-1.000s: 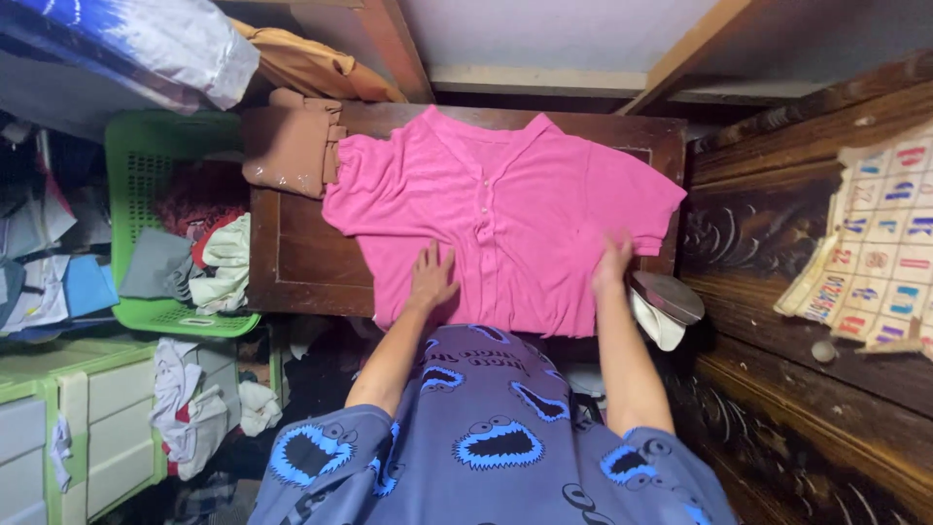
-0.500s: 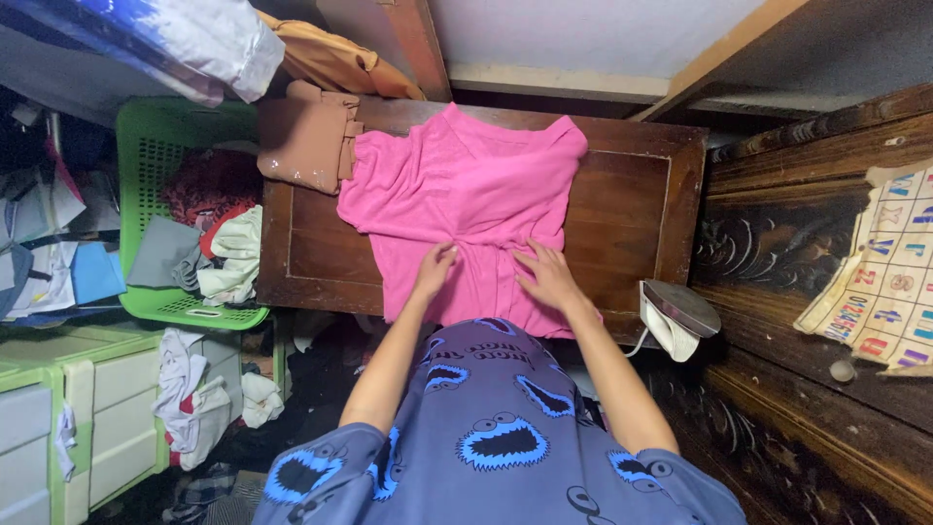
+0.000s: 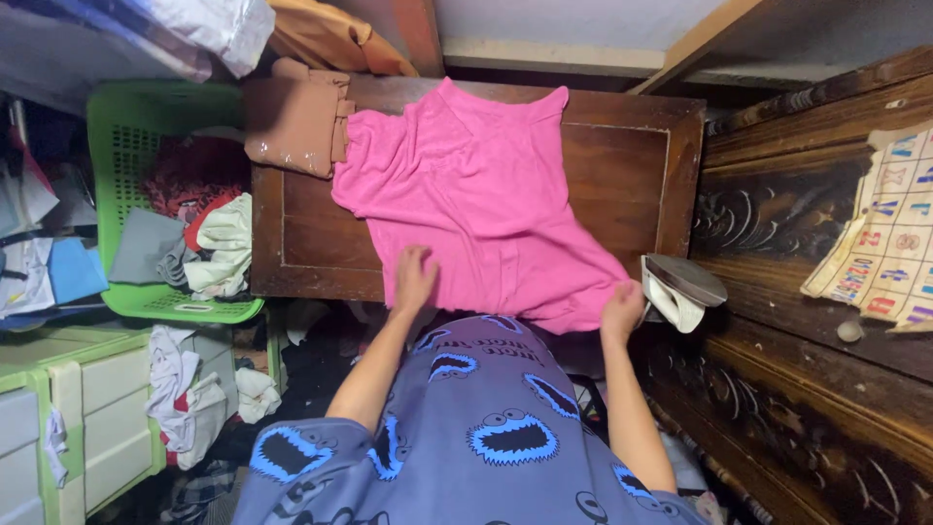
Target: The recorder irons a pink shirt on a wooden surface and then folds it neatly.
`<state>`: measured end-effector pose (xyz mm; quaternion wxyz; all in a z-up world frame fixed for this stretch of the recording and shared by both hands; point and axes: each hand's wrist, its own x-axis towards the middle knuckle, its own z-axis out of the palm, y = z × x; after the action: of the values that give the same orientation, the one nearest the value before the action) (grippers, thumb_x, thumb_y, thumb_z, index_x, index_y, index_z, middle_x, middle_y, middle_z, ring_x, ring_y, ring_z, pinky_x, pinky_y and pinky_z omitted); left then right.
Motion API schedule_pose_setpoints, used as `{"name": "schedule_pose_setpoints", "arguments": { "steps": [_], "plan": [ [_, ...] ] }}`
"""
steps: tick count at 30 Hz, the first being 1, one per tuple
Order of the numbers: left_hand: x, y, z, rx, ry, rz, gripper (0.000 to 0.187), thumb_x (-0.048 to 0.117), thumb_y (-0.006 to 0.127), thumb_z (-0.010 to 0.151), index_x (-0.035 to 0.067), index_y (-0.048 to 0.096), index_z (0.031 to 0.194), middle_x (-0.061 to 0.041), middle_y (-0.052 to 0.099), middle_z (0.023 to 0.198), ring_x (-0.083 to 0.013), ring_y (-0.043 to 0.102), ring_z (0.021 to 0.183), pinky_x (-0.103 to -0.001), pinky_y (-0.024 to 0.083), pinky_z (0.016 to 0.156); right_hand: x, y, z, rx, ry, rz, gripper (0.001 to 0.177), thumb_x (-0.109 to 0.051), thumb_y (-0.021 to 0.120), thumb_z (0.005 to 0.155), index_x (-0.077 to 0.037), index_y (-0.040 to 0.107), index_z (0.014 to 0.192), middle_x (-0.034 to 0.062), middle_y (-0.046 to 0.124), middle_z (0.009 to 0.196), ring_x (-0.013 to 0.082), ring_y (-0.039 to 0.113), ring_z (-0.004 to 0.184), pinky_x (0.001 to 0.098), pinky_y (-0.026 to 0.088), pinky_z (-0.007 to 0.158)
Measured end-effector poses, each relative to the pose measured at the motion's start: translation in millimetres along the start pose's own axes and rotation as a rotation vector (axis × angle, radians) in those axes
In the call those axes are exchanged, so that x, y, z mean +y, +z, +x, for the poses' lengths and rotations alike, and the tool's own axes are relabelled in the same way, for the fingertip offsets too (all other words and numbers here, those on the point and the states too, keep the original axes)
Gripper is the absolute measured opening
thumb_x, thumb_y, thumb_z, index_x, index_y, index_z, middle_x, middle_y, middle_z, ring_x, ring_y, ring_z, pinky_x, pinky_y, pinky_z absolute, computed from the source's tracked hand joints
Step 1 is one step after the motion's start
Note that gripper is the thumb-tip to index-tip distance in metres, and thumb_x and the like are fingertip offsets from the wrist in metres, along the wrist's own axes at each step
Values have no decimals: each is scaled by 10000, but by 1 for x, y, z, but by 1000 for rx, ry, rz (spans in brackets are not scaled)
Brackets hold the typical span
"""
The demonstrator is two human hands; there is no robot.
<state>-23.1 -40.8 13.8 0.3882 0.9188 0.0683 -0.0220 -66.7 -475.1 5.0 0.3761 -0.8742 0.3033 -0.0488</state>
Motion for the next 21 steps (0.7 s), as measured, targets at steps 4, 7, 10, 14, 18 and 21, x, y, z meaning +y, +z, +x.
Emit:
{"name": "schedule_pose_setpoints", "arguments": {
  "steps": [4,7,10,14,18,21],
  "plan": [
    [-6,-37,-29,62,14,171,401,204,766,849,65,652,1207,-181,570,1279,-372,542,1210,-489,442,1014,27,-7,-15,13,-10,61,237,-224,584,1044,-22,641,1153,242,702,1027,415,688,950,479,534,866],
    [-13,-50,-46,85,-20,232,451,224,781,822,58,645,1219,-187,532,1324,-371,515,1224,-512,428,987,30,0,-25,-710,-314,-183,278,-228,616,948,-36,707,1126,240,713,1070,431,687,1003,482,537,855],
    [-16,-50,-52,113,-39,243,465,242,793,827,67,634,1228,-179,523,1306,-366,515,1205,-514,433,972,-38,1,-27,-1017,-43,-511,352,-322,667,934,-70,729,1172,207,718,1086,388,708,1033,462,555,909],
    [-20,-46,-63,100,-212,283,451,261,810,833,101,612,1205,-148,538,1249,-357,523,1194,-513,437,964,-111,27,-17,-523,-506,-231,330,-200,676,928,-40,668,1216,202,642,1185,411,634,1108,475,523,943],
    [-34,-41,-67,175,-332,157,520,214,814,803,79,561,1236,-168,601,1162,-375,582,1116,-508,474,908,-164,79,-1,-518,-768,-225,347,-156,694,903,-77,677,1240,178,611,1299,410,626,1143,507,506,972],
    [-61,-31,-64,159,-442,-1,519,189,788,818,62,540,1255,-165,682,982,-374,668,955,-493,524,819,-215,102,-3,-738,-572,-393,667,-144,681,887,-72,483,1520,323,337,1532,527,569,1017,576,479,883]
  ]
}}
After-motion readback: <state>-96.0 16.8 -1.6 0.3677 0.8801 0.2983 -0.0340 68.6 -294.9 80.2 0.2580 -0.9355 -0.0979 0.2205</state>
